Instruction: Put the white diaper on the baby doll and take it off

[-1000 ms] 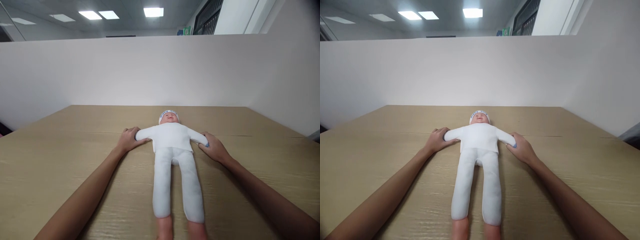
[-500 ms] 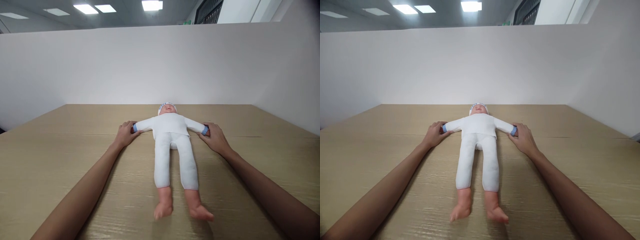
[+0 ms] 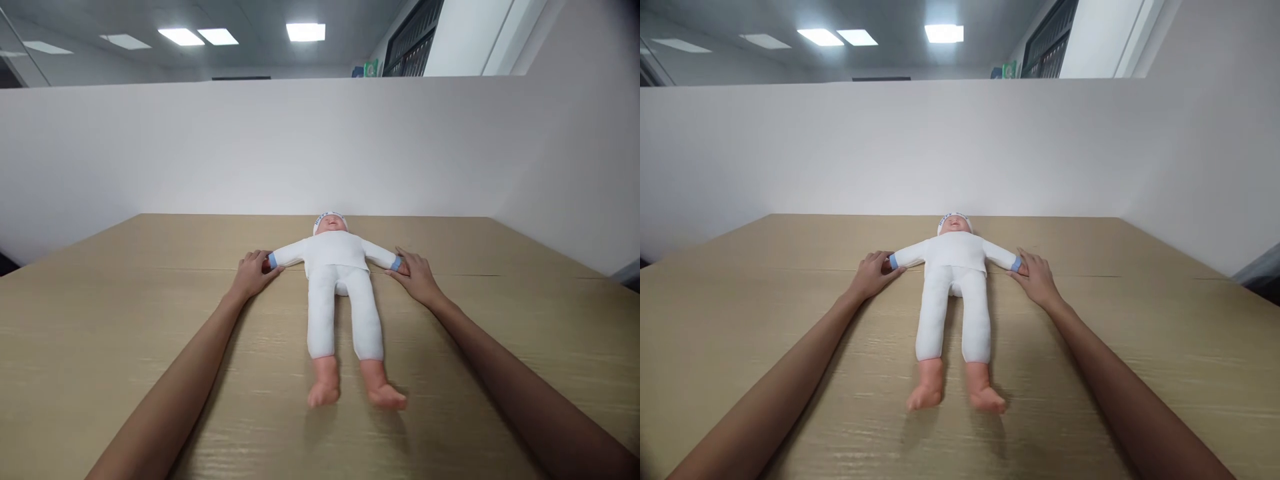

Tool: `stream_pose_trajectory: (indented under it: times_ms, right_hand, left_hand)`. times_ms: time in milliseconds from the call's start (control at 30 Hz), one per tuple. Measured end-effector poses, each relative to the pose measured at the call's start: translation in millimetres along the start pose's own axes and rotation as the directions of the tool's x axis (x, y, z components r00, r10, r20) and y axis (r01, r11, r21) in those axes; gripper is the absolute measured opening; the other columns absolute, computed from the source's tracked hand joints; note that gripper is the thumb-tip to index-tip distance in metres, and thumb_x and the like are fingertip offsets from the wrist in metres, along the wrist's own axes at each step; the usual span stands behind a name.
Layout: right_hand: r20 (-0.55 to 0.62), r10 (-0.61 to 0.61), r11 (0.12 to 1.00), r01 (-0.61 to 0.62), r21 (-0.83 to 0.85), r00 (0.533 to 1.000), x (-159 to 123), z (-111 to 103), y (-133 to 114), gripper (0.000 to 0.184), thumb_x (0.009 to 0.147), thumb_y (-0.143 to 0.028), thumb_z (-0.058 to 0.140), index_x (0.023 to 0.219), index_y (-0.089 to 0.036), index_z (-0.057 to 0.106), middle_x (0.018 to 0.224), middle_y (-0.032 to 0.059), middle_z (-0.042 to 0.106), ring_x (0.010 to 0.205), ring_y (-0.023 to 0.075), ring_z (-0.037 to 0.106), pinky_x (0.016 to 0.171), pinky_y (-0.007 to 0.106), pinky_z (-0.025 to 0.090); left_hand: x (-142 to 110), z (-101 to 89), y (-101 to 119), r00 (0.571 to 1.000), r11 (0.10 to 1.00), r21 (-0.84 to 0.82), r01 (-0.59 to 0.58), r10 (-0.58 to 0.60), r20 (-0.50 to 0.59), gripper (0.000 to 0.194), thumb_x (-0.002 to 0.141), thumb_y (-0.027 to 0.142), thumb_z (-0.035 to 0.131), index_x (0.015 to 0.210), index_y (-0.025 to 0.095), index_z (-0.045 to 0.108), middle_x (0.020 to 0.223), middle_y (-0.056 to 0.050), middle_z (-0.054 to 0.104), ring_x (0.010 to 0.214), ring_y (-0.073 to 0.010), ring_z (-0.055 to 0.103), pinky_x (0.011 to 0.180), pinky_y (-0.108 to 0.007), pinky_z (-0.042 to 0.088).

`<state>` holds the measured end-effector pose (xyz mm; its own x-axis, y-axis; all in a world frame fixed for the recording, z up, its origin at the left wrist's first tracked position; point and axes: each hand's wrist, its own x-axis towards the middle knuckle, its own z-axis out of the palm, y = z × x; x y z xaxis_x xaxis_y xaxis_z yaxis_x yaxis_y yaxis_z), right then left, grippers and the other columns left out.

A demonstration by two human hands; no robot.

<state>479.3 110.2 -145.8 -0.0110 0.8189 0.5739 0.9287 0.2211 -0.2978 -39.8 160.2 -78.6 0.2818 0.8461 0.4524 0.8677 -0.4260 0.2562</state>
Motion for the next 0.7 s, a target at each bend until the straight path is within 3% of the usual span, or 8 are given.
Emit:
stream_pose_trajectory:
  times_ms: [200,333,400,500,567,633,700]
  right_hand:
    - [-0.044,0.117,0.990,-0.120,-0.069,0.992,-22.6,2.5,-8.7,0.088,0.100,-0.068,0.052,0.161,-0.004,0.046,0.151,0.0271,0.062,0.137,0.0404,0.056,0.119,0.054,0.042]
    - [-0.065,0.177,0.977,-0.183,-0.108,0.982,-40.0,-7.0,-22.6,0.080,0.102,-0.063,0.052,0.156,-0.004,0.052,0.148,0.0277,0.064,0.137,0.0405,0.055,0.117,0.055,0.043]
    - [-0.064,0.207,0.968,-0.213,-0.131,0.976,-48.7,-13.6,-30.7,0.073,0.103,-0.058,0.051,0.152,-0.005,0.056,0.145,0.0274,0.065,0.135,0.0404,0.055,0.115,0.055,0.045]
    - [-0.029,0.234,0.958,-0.236,-0.163,0.972,-59.4,-23.2,-43.4,0.062,0.105,-0.051,0.048,0.148,-0.008,0.061,0.144,0.0242,0.067,0.133,0.0391,0.057,0.113,0.053,0.047]
    - [0.005,0.244,0.953,-0.239,-0.184,0.970,-63.7,-27.5,-50.9,0.060,0.106,-0.048,0.045,0.151,-0.011,0.060,0.148,0.0211,0.066,0.136,0.0378,0.056,0.114,0.052,0.047]
    - [0.035,0.255,0.947,-0.242,-0.209,0.966,-65.4,-29.6,-56.2,0.062,0.107,-0.048,0.043,0.156,-0.013,0.056,0.156,0.0189,0.062,0.142,0.0370,0.053,0.118,0.052,0.045]
    - [0.064,0.266,0.941,-0.245,-0.234,0.962,-65.0,-29.6,-58.8,0.063,0.108,-0.047,0.039,0.160,-0.013,0.053,0.161,0.0179,0.058,0.148,0.0367,0.049,0.123,0.053,0.041]
  left_hand:
    - [-37.3,-0.4,26.0,0.981,0.989,0.031,0.147,-0.141,-0.130,0.063,0.098,0.049,0.065,0.151,0.017,0.056,0.154,-0.020,0.058,0.141,-0.0416,0.049,0.112,-0.056,0.044]
    - [-60.3,-8.6,59.5,0.945,0.974,-0.073,0.217,-0.228,-0.233,0.051,0.098,0.039,0.065,0.143,0.017,0.059,0.151,-0.020,0.059,0.139,-0.0401,0.050,0.116,-0.056,0.043]
    - [-69.2,-20.1,84.3,0.933,0.966,-0.152,0.207,-0.242,-0.267,0.041,0.100,0.036,0.061,0.138,0.019,0.060,0.146,-0.018,0.063,0.137,-0.0377,0.053,0.119,-0.055,0.040]
    - [-89.7,-46.3,134.4,0.945,0.954,-0.290,0.068,-0.155,-0.287,0.033,0.105,0.036,0.057,0.134,0.021,0.059,0.142,-0.015,0.066,0.138,-0.0340,0.054,0.122,-0.055,0.038]
    - [-118.0,-62.6,172.7,0.949,0.910,-0.414,-0.042,-0.094,-0.302,0.030,0.107,0.039,0.056,0.132,0.025,0.060,0.141,-0.012,0.068,0.138,-0.0323,0.055,0.122,-0.056,0.040]
    - [-162.7,-70.0,208.1,0.959,0.827,-0.559,-0.050,-0.117,-0.259,0.031,0.108,0.044,0.055,0.136,0.030,0.060,0.143,-0.012,0.067,0.138,-0.0329,0.056,0.120,-0.060,0.044]
    - [-219.9,-65.9,235.5,0.993,0.730,-0.683,0.029,-0.098,-0.063,0.039,0.107,0.049,0.057,0.143,0.038,0.060,0.143,-0.014,0.066,0.138,-0.0380,0.058,0.119,-0.070,0.045]
